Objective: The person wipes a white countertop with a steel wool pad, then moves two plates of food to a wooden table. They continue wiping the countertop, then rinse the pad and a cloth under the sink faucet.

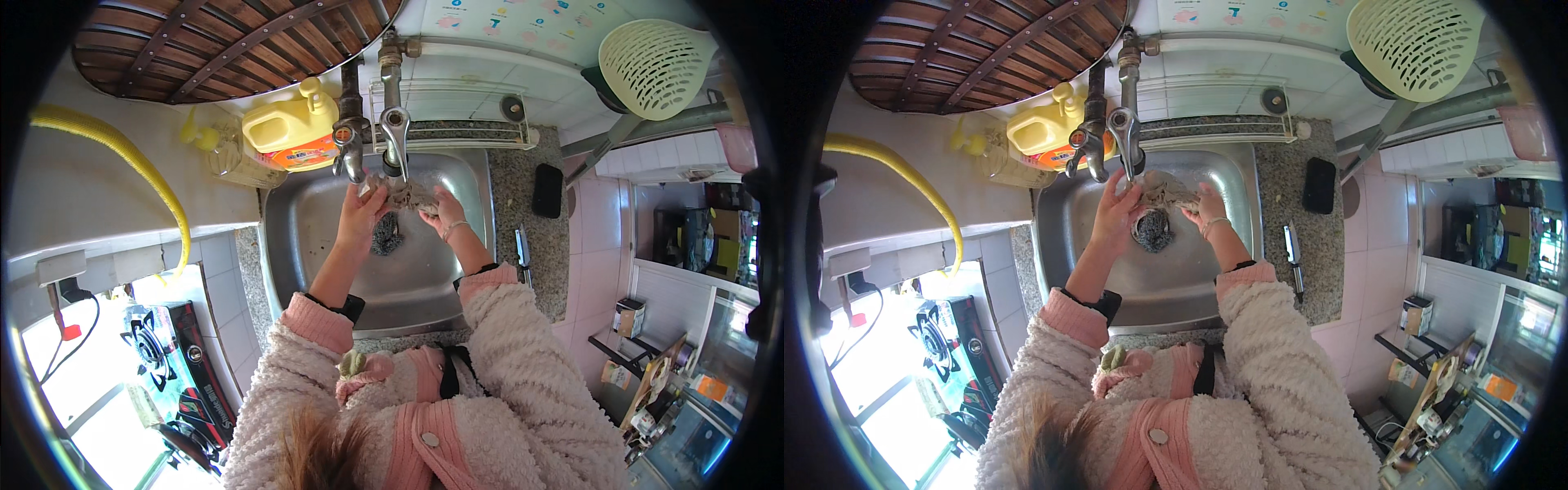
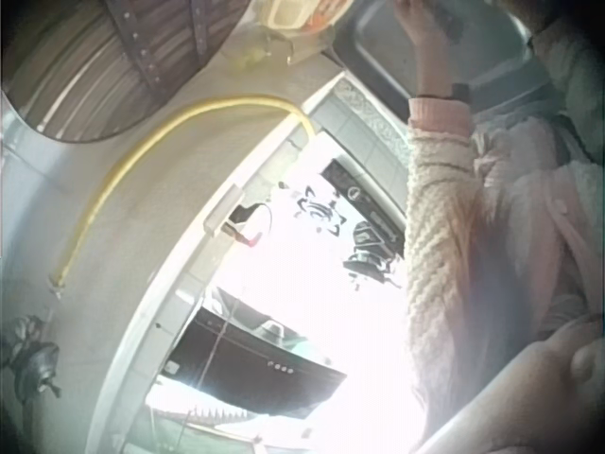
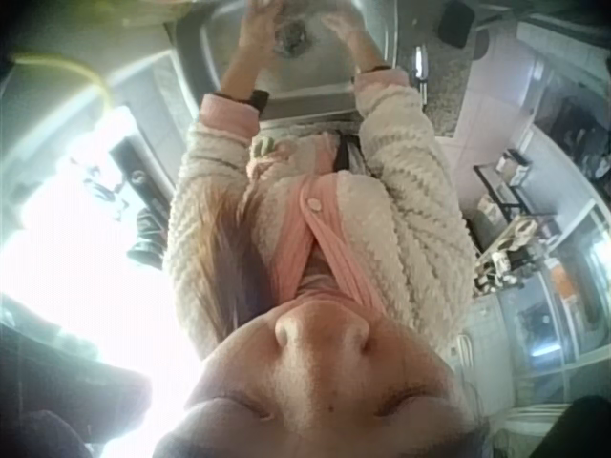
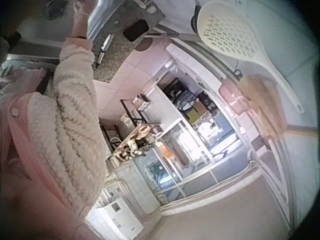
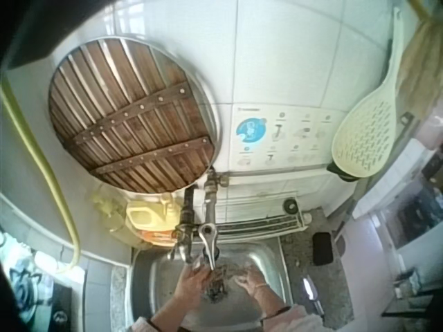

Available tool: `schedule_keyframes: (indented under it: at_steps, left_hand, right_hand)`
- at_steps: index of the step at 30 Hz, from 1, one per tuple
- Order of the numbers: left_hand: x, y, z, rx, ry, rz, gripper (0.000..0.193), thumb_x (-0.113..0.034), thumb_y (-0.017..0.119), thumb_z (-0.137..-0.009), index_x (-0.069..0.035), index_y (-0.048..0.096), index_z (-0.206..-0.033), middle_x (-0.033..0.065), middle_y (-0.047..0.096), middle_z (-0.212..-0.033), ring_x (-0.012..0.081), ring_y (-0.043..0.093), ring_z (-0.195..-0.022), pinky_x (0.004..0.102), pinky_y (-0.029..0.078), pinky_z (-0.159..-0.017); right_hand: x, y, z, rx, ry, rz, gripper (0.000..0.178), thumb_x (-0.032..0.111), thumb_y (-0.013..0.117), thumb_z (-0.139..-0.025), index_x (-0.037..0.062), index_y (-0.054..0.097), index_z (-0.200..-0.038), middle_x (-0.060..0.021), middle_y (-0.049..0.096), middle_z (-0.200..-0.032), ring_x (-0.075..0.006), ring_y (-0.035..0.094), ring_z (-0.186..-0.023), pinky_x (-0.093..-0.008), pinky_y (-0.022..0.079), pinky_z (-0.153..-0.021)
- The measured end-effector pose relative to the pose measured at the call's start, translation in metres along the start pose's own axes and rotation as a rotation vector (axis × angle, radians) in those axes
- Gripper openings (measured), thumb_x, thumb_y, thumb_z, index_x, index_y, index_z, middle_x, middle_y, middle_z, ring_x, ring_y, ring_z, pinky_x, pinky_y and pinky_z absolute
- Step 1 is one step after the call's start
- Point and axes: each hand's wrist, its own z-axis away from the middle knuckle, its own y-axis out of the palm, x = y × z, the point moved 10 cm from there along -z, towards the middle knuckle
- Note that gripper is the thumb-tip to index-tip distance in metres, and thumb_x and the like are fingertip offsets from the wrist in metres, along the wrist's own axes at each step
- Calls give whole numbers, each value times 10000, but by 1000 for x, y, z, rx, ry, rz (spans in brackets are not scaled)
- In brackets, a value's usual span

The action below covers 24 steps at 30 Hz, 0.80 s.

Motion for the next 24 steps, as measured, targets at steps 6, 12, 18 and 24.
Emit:
schedule_keyframes:
  at_steps: [6,12,18,24]
  left_hand:
    - [18,6,-11,86,-156,114,244,-29,423,-876,-30,525,-1097,86,594,-1015,190,603,-888,328,496,-805]
    - [53,-32,-23,-115,-219,384,230,-144,421,-883,-40,538,-1051,98,590,-1019,259,579,-960,420,475,-861]
    - [108,-35,-38,-213,-355,475,464,-495,475,-892,-64,555,-1045,87,602,-887,256,582,-802,400,486,-741]
    - [140,2,-17,-198,-470,406,434,-513,483,-902,-106,605,-987,24,626,-874,195,601,-729,366,499,-644]
  right_hand:
    - [-31,49,36,446,417,-229,304,322,539,-926,109,504,-1140,-69,566,-1030,-218,585,-879,-381,513,-685]
    - [17,34,37,59,-194,373,336,394,645,-849,82,585,-961,-49,654,-854,-206,617,-679,-357,488,-578]
    - [51,109,122,161,-883,969,282,283,669,-806,29,592,-712,-142,603,-637,-281,593,-567,-358,461,-554]
    - [66,91,102,-120,-946,959,415,319,552,-884,-22,584,-650,-195,537,-558,-325,508,-457,-398,400,-489]
